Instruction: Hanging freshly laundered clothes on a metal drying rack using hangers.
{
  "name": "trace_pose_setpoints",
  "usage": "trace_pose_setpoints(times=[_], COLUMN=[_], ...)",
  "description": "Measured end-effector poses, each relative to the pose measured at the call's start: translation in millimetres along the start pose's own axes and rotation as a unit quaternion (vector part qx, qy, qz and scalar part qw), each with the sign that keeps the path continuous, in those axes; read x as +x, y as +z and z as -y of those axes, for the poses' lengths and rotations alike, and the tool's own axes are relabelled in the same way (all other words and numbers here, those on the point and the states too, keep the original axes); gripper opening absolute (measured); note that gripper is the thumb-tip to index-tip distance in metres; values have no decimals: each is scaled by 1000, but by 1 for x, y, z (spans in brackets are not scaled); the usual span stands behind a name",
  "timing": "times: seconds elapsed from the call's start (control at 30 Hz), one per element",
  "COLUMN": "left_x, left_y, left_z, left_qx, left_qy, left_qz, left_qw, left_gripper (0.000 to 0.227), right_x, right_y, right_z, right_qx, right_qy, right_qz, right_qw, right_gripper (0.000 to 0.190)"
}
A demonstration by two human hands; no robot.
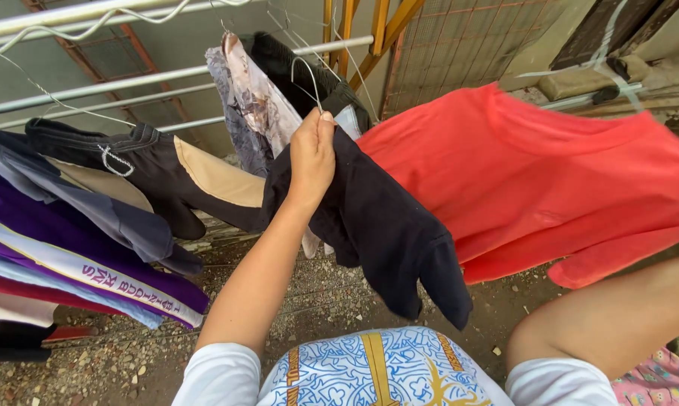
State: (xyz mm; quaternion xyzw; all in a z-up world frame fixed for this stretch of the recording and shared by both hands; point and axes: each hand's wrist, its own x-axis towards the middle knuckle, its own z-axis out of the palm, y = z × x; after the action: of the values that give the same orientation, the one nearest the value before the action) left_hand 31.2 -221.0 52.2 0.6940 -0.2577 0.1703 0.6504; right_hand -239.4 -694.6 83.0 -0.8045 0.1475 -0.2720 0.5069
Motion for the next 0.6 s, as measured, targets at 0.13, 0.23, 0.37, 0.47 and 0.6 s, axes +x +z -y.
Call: trace_pose_setpoints(times=[0.13,0.23,0.37,0.47,0.6], left_x=[1,2,4,3,3], left_y=[4,11,20,20,18], left_z=[-3,-8,-11,-14,-16], left_qx=[4,-11,-6,-15,-20], left_qy=[5,30,-2,-4,-6], left_qz=[-5,5,27,35,38], left_qw=[1000,999,1000,999,999], left_gripper=[30,29,28,27,27], right_x=[7,13,41,60,81], right_y=[46,114,196,232,269], right_z=[48,94,90,76,78], right_qx=[-50,-95,-15,44,71], right_qy=[-55,-48,-78,-148,-119], right_qz=[-7,-22,4,5,-23], right_qw=[997,994,997,988,990], right_gripper=[30,32,23,20,18])
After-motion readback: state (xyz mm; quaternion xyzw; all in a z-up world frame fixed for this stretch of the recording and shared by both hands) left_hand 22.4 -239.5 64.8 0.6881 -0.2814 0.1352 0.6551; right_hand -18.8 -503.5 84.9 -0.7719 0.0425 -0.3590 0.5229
